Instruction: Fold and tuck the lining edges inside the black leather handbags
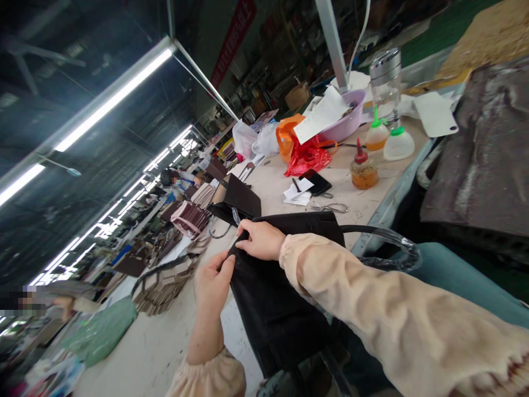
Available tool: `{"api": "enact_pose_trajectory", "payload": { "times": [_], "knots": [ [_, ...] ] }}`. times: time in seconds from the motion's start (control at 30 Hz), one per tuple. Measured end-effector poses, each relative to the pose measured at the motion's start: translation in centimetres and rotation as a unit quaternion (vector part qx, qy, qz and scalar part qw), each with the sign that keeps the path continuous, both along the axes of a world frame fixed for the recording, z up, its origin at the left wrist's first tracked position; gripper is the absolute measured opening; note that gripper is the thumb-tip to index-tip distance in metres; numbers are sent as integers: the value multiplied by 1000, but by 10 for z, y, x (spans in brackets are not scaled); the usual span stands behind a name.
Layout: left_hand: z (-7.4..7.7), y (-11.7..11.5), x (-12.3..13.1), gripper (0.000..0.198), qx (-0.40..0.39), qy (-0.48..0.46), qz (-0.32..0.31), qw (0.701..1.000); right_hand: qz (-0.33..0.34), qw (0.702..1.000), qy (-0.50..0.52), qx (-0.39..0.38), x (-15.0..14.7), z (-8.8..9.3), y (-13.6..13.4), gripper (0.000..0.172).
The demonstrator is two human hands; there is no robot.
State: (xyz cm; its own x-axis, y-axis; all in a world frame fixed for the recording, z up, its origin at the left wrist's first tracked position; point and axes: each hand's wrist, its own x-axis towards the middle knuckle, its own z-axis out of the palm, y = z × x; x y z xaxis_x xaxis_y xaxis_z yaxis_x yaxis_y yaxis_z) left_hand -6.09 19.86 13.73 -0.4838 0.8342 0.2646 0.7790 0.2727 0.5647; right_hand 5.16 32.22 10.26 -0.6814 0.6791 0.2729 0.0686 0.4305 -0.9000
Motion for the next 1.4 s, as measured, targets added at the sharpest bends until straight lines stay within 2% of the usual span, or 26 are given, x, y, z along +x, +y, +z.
{"api": "enact_pose_trajectory", "payload": {
  "times": [0.27, 0.5, 0.6, 0.8, 1.0, 1.17, 1.27, 1.4],
  "knots": [
    [2, 3, 5, 25, 12, 59, 6, 998, -4, 1000, -13, 10, 1, 1, 2, 29],
    [-5, 5, 3, 25, 36, 66, 21, 997, -70, 994, -68, 39, -2, 9, -10, 26],
    [-3, 5, 1, 25, 19, 41, 14, 999, -82, 993, -77, 43, -2, 9, -11, 27],
    [6, -12, -7, 29, -10, -84, -21, 996, -29, 998, -44, 32, 1, 4, -5, 29],
    [11, -17, -9, 30, -15, -112, -24, 993, -22, 998, -43, 39, 1, 2, -5, 25],
    [14, -4, -6, 25, -58, 25, -9, 998, -16, 998, -46, 40, 2, 2, -5, 26],
    [16, 2, -3, 29, -79, 83, -13, 993, -5, 998, -44, 36, 3, 3, -4, 29],
    [18, 5, 0, 29, -98, 151, -7, 984, 14, 999, -13, 29, 4, -1, -5, 43]
  ]
}}
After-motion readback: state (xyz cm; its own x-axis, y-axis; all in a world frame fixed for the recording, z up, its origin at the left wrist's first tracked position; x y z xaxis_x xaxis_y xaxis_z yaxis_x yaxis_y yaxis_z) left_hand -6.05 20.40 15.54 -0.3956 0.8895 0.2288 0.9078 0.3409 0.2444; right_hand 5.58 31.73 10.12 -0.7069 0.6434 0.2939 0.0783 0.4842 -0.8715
